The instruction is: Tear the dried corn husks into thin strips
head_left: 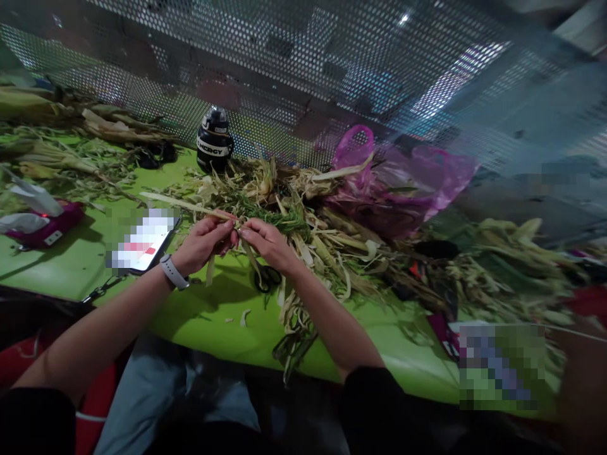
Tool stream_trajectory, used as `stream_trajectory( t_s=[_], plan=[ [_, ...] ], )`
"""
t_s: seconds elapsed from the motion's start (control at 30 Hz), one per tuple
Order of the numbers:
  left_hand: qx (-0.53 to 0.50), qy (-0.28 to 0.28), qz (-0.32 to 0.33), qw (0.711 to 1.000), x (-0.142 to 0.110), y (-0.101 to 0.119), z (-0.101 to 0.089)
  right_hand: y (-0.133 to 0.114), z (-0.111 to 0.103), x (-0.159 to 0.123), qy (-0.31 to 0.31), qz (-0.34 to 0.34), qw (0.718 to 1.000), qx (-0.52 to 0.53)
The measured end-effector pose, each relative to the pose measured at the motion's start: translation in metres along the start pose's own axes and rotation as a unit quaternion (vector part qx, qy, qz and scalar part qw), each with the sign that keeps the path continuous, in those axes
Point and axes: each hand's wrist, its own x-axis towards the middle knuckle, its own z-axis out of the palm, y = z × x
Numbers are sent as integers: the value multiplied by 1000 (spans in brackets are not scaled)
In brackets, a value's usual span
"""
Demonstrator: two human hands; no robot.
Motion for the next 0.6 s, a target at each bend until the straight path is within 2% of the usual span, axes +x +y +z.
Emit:
stream_trajectory(
  t_s=[0.13, 0.27, 0.4, 0.5, 0.6],
  plan=[
    [-3, 15, -24, 1000, -1, 1, 0, 2, 0, 1, -43, 20, 998, 52],
    [58, 28, -5, 998, -2, 0, 3, 6, 1, 2, -41, 8, 999, 8],
    [101, 53, 18, 993, -2, -2, 6, 7, 3, 0, -2, -18, 997, -70],
    [103, 47, 24, 993, -1, -4, 6, 5, 4, -2, 49, -39, 992, -112],
    [98, 31, 35, 994, 0, -6, 5, 5, 6, -3, 58, -63, 986, -144]
  ],
)
